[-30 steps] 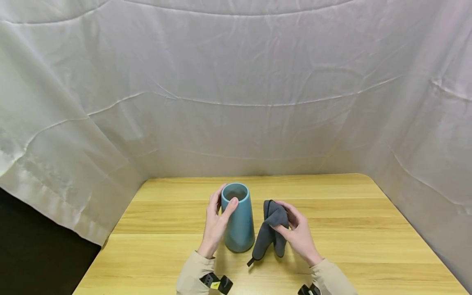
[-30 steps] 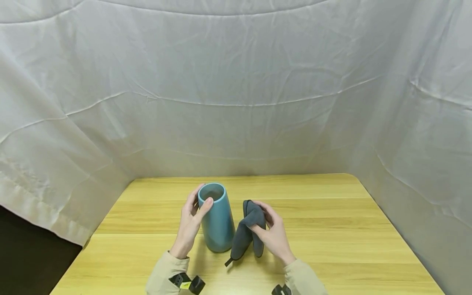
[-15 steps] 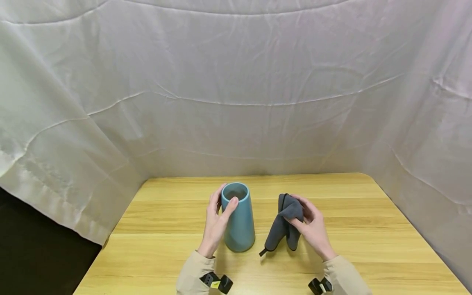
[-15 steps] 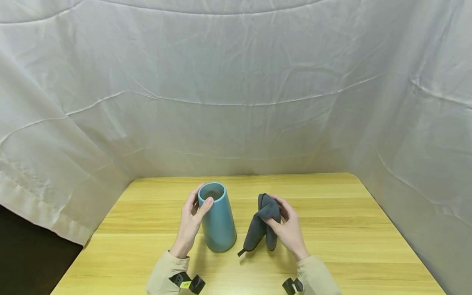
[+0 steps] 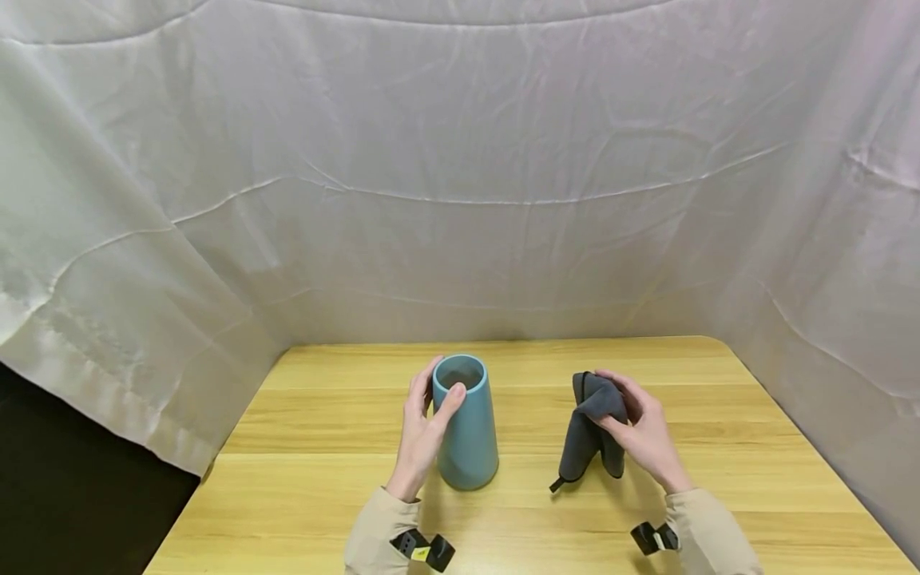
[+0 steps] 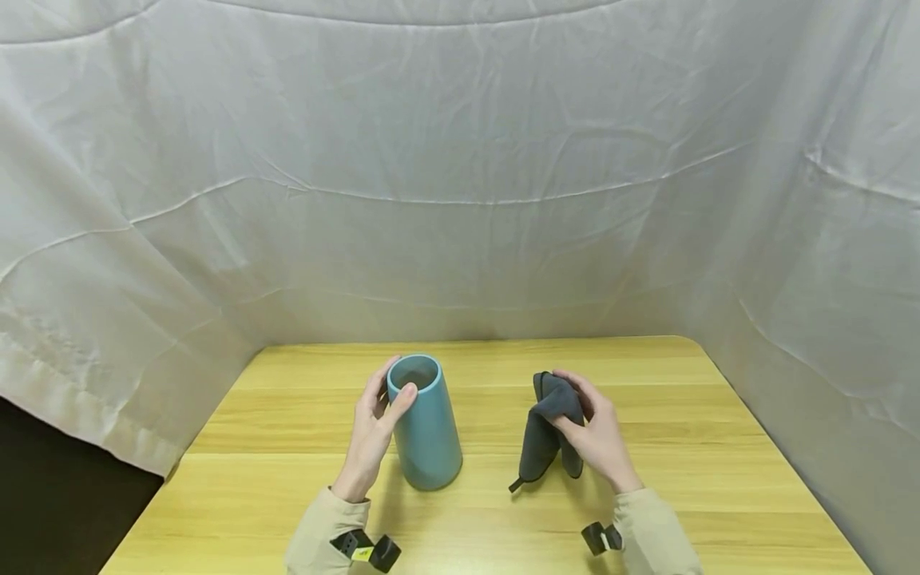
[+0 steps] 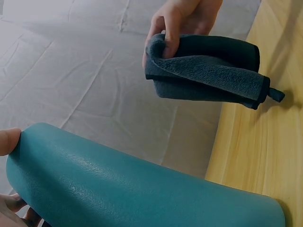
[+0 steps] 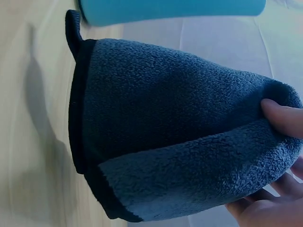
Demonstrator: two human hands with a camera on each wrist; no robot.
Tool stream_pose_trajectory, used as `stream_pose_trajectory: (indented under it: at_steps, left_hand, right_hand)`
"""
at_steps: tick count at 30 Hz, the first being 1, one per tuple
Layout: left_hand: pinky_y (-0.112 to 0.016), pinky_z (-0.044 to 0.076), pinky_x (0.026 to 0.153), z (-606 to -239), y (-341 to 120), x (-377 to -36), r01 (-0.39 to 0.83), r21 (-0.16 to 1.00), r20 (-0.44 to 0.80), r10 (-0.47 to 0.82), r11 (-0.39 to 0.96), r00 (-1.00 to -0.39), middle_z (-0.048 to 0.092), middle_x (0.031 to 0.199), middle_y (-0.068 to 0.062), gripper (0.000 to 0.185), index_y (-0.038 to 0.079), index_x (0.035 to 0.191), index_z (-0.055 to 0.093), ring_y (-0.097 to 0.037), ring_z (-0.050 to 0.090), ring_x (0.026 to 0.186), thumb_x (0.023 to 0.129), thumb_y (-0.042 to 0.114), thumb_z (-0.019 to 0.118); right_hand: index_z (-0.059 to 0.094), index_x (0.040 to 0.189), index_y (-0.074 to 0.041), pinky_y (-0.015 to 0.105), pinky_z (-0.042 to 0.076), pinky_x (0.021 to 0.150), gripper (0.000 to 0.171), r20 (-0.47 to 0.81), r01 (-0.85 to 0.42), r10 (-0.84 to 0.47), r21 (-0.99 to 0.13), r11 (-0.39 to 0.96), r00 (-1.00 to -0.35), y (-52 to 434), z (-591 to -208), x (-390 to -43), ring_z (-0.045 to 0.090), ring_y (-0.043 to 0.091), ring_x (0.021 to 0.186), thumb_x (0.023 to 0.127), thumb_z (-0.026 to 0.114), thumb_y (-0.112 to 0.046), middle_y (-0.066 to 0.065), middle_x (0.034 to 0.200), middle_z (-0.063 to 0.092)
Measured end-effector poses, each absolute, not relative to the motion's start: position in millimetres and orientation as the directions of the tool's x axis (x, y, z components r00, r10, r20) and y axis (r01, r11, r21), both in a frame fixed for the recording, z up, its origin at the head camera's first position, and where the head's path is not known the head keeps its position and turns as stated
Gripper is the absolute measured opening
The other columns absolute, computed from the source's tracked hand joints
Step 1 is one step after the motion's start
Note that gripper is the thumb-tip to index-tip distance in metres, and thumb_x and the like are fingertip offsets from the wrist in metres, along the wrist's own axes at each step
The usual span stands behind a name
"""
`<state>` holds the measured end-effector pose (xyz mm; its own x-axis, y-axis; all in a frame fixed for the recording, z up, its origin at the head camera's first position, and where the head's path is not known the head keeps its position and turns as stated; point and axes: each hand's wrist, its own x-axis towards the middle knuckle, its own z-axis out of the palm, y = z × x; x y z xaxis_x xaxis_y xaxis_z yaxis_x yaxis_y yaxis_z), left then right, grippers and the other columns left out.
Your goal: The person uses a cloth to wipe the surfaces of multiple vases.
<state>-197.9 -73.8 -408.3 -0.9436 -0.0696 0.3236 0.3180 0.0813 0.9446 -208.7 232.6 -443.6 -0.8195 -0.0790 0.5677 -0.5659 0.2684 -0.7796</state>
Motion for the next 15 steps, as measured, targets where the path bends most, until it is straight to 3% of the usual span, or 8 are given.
stream_pose_trajectory:
  at_steps: [4,10,13,15]
  left_hand:
    - [-0.059,0.029,0.119,-408.2,-73.7,-198.3,0.319,0.944,0.324,-0.066,0.08,-0.944,0.047,0.143,-0.016,0.059,0.008,0.148,0.047,-0.033,0.046,0.138,0.095,0.024,0.067]
    - [-0.059,0.029,0.12,-408.2,-73.5,-198.8,0.317,0.945,0.322,-0.067,0.077,-0.944,0.047,0.143,-0.016,0.059,0.008,0.148,0.047,-0.033,0.046,0.138,0.095,0.024,0.067]
    - [-0.058,0.029,0.12,-408.0,-73.5,-198.9,0.317,0.946,0.322,-0.068,0.076,-0.944,0.048,0.142,-0.016,0.059,0.008,0.148,0.047,-0.033,0.046,0.138,0.095,0.024,0.067]
    - [-0.058,0.029,0.12,-408.1,-73.7,-198.9,0.317,0.945,0.322,-0.069,0.075,-0.944,0.048,0.142,-0.016,0.058,0.009,0.148,0.048,-0.033,0.046,0.138,0.095,0.024,0.067]
  right_hand:
    - [0.056,0.138,0.001,0.005,0.047,0.091,0.057,0.569,-0.568,-0.102,-0.758,0.321,-0.816,238.3,-442.0,-209.9,0.056,-0.014,0.114,0.084,0.07,0.013,-0.018,0.13,0.06]
    - [0.059,0.136,-0.003,0.004,0.046,0.087,0.06,0.574,-0.566,-0.131,-0.698,0.439,-0.808,244.7,-436.1,-208.9,0.054,-0.015,0.11,0.081,0.073,0.014,0.022,0.129,0.065]
    - [0.061,0.136,-0.008,0.01,0.048,0.084,0.064,0.573,-0.545,-0.137,-0.638,0.543,-0.808,248.0,-433.7,-208.0,0.063,0.002,0.107,0.077,0.073,0.015,0.023,0.127,0.067]
    - [0.062,0.134,-0.009,0.022,0.054,0.083,0.068,0.582,-0.537,-0.155,-0.571,0.621,-0.798,249.0,-432.8,-208.2,0.069,0.019,0.104,0.073,0.073,0.018,0.022,0.123,0.069]
